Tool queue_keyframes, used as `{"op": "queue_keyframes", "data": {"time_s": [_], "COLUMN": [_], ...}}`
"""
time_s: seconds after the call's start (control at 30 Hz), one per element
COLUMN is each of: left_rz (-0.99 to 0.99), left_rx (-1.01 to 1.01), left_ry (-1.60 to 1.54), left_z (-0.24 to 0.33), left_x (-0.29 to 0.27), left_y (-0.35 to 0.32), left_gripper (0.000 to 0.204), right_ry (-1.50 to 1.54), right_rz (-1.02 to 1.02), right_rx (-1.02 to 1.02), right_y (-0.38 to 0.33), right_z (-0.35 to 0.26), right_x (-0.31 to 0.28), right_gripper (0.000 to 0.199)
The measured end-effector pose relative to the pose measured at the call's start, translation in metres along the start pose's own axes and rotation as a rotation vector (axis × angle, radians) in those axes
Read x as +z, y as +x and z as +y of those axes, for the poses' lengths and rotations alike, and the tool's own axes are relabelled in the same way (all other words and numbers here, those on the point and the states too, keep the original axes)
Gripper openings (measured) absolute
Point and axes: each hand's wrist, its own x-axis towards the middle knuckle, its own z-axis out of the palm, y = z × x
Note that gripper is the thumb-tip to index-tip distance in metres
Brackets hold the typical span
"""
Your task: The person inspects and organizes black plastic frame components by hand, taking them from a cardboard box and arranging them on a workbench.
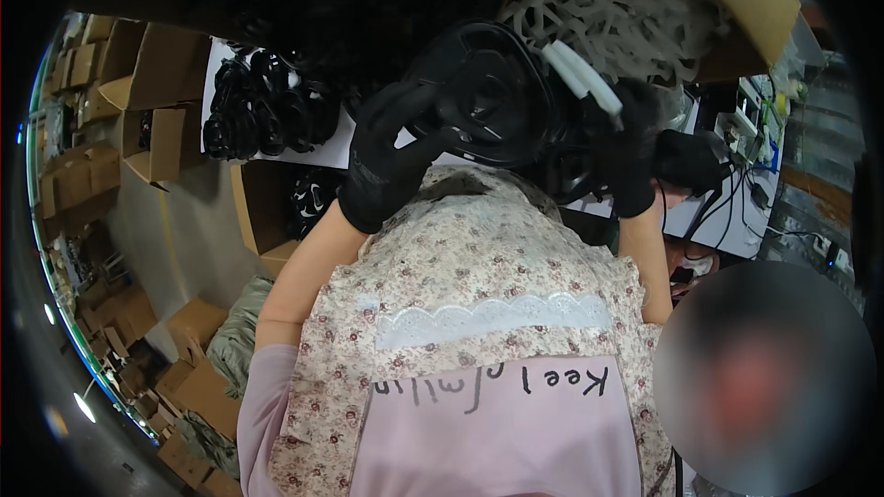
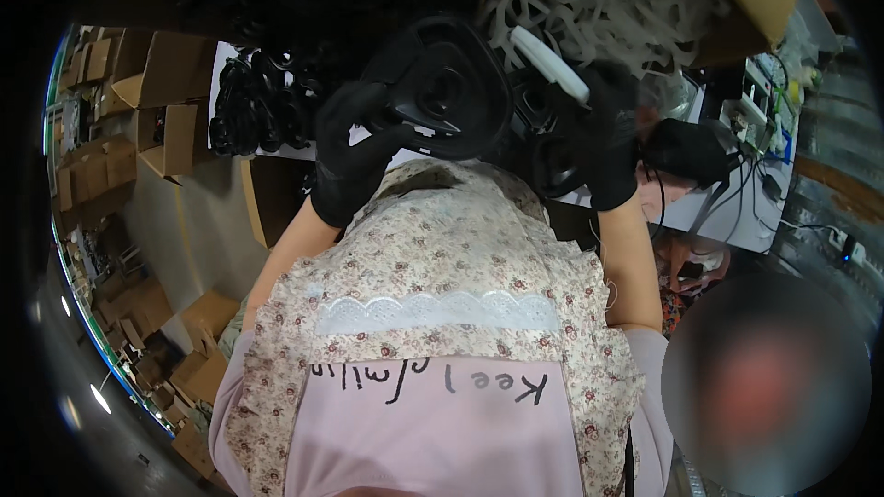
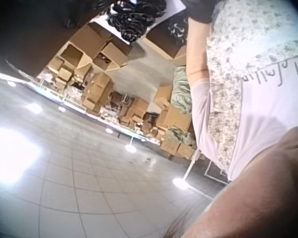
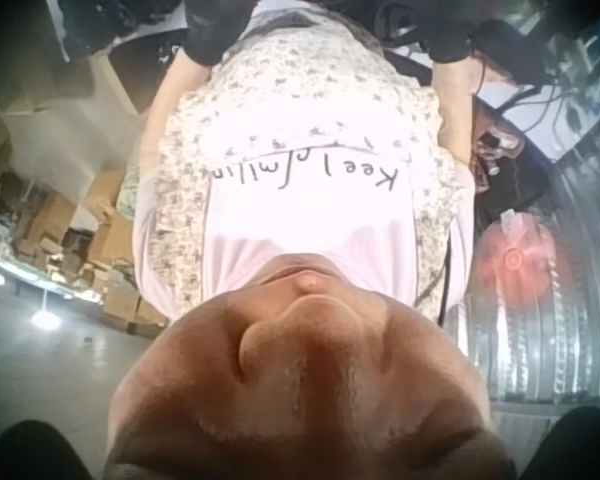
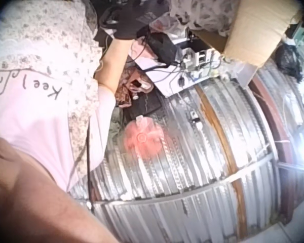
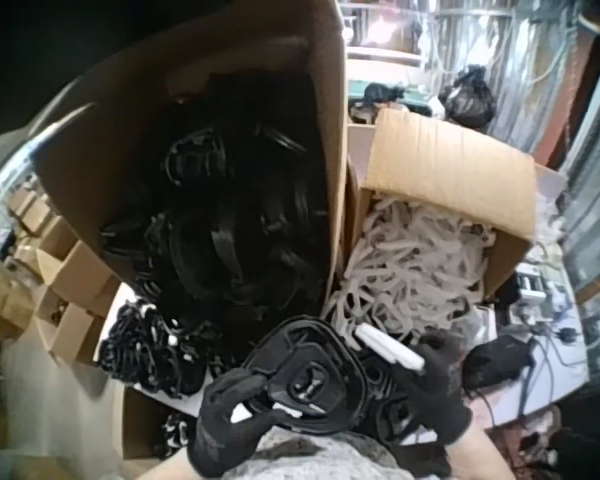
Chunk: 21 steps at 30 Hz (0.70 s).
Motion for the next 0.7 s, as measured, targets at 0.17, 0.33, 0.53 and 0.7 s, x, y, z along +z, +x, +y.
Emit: {"op": "queue_keyframes", "data": {"time_s": [0.17,0.33,0.53,0.7], "left_rz": [-0.085,-0.239,-0.325,-0.255], "left_rx": [-0.213,-0.024,0.269,0.391], "left_ry": [-0.345,-0.311,-0.164,-0.159], "left_z": [0.002,0.002,-0.018,-0.015], "left_x": [-0.006,-0.008,-0.004,-0.004], "left_y": [0.002,0.017,0.005,-0.012], "left_gripper": [0.045,0.041,0.038,0.027], "right_ry": [0.555,1.261,0.525,1.052], "right_rz": [0.14,-0.474,-0.336,-0.408], "right_rx": [0.33,0.435,-0.298,0.278], "right_y": [0.024,0.051,0.076,0.04], "right_z": [-0.007,-0.055,-0.076,-0.058], "right_x": [-0.046,-0.075,-0.011,0.002], "right_gripper": [0.031,0.049,0.046,0.053]}}
